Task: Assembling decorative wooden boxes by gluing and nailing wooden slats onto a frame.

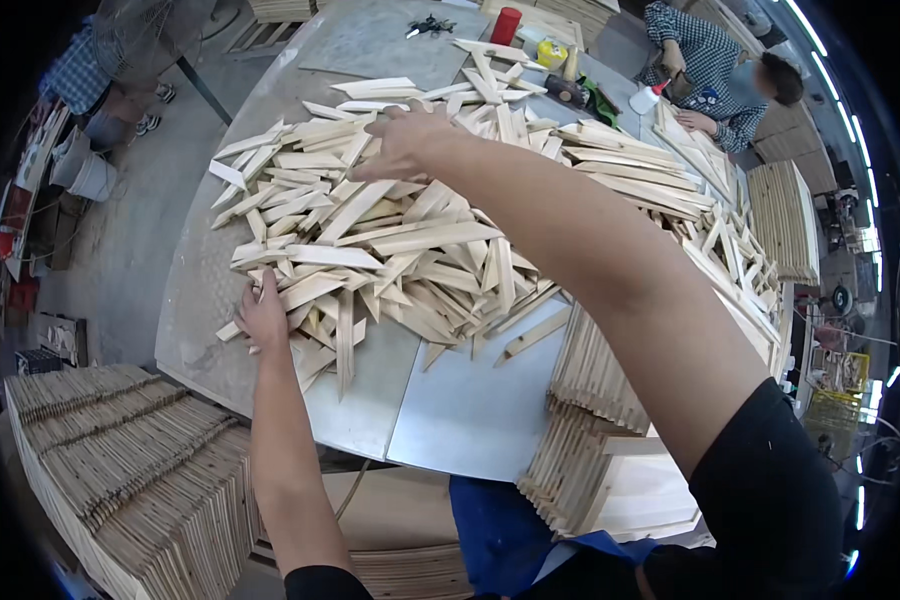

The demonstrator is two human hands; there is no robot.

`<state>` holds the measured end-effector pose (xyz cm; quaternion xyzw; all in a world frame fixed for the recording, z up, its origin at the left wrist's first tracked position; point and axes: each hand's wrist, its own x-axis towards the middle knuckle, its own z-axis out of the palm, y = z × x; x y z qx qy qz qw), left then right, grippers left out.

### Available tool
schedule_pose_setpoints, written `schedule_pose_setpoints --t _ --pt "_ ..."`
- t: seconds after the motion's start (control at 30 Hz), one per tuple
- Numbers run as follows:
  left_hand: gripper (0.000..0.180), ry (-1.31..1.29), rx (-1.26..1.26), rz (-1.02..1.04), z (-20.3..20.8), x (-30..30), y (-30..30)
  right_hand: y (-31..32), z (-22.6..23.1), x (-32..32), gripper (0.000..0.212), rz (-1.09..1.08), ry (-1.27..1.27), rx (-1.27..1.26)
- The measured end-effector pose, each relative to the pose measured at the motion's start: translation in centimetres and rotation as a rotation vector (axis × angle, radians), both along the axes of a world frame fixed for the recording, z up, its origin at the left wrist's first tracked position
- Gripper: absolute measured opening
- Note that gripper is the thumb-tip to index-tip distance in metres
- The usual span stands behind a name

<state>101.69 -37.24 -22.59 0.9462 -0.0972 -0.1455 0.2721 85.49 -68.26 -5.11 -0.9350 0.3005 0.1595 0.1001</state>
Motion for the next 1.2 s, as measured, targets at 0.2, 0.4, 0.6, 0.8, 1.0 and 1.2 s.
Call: schedule_pose_setpoints --t 0.2,0.4,0.6,0.8,1.0,1.2 --pt "0.066 -0.060 -0.136 0.061 -2.5 -3.4 1.9 3.0 -4.4 1.1 0.110 0.028 0.156 0.013" --pt "0.057 0.008 -0.652 0.281 -1.9 -11.3 0.0 5.6 -3.8 -3.4 0.100 0.085 0.140 0.110" --pt "0.061 0.097 -0.757 0.461 -0.3 -21.8 -0.6 9.2 -3.0 -8.8 0.097 0.176 0.139 0.158" --pt "0.059 0.166 -0.674 0.436 -0.5 -28.0 -0.3 10.4 -1.4 -13.5 0.088 0.258 0.173 0.158" --pt "0.062 0.209 -0.511 0.074 0.8 -30.4 1.1 13.7 -1.5 -18.4 0.079 0.226 0.113 -0.060" --pt "0.071 -0.023 0.077 -0.425 -1.2 -26.8 5.2 15.5 -1.1 -18.9 0.066 0.233 0.188 -0.102"
